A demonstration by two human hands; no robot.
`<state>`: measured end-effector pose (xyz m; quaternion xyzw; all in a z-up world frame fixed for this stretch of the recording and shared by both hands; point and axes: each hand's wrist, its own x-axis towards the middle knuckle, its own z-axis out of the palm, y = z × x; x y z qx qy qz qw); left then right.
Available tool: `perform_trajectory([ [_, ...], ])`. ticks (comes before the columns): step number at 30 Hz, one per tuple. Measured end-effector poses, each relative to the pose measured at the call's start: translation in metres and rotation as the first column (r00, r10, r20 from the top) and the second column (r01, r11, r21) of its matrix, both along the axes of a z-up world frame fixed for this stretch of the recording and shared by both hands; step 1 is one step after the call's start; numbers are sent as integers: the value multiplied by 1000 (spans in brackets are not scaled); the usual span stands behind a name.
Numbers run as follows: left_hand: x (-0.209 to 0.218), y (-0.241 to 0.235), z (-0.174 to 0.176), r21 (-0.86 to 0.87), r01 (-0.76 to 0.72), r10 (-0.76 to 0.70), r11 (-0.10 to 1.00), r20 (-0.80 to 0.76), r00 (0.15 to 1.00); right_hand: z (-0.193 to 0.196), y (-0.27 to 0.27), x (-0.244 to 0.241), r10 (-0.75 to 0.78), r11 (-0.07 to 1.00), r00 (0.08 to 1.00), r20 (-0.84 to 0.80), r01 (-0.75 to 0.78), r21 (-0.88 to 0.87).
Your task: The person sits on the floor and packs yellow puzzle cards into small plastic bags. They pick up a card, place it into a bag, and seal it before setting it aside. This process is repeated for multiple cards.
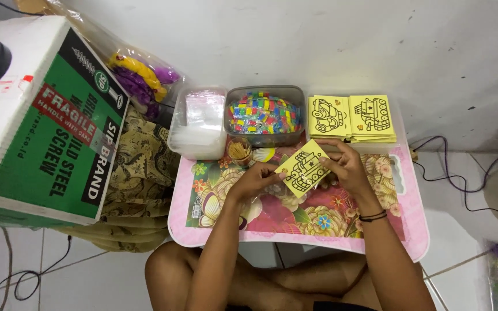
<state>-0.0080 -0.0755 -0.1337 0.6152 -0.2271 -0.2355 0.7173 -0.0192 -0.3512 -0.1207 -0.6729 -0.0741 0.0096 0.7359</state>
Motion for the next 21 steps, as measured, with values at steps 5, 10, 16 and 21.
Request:
perform_trajectory([
  [5, -4, -1, 9, -30, -23, 22, 999, -60, 998, -11, 6, 1, -36, 999, 999, 29, 37, -24],
  [10, -4, -4, 19, -62, -57, 51, 996, -93, 994, -26, 3, 5, 4, 997, 999, 35, -7, 82],
  [16, -3, -5, 23, -51, -51, 43, 997, -149, 988, -14, 2, 6, 177, 981, 963, 202, -157, -111],
  [21, -5, -5, 32, -33, -36, 33, 999, -99, 995, -7, 4, -4, 234, 963, 960, 151, -207, -173],
])
